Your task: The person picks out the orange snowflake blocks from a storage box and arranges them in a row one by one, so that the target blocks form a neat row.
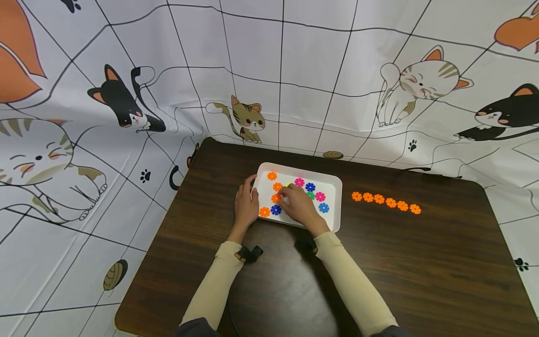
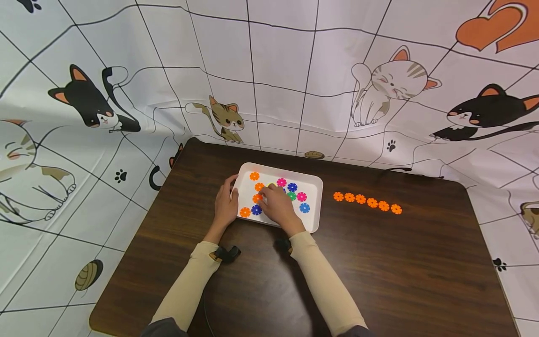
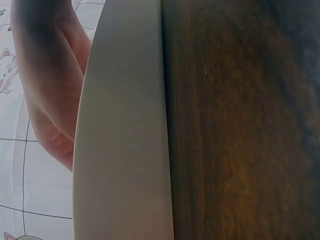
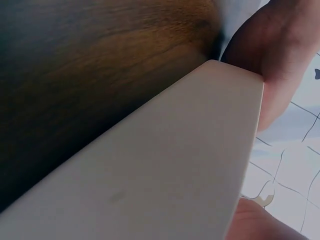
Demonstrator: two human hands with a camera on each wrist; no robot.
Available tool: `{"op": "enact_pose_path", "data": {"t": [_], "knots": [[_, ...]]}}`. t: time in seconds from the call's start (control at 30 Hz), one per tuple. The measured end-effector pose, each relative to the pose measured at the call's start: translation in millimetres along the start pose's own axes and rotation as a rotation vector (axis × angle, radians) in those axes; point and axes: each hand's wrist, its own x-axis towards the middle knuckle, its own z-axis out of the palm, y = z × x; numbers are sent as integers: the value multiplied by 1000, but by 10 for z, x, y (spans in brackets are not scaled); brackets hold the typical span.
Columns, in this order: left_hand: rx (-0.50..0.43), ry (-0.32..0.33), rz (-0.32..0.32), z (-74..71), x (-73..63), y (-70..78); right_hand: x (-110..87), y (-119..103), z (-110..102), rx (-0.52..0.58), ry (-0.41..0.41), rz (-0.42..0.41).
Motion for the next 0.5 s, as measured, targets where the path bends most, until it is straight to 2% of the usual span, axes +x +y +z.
{"op": "enact_pose_path", "data": {"t": [0.27,0.5], "knots": [[-14,-14,-9,-7,0,-7,78,-35,100,-60,-11,40],[-10,2,2,0,0,0,127,-60,137,-115,-7,57]]}}
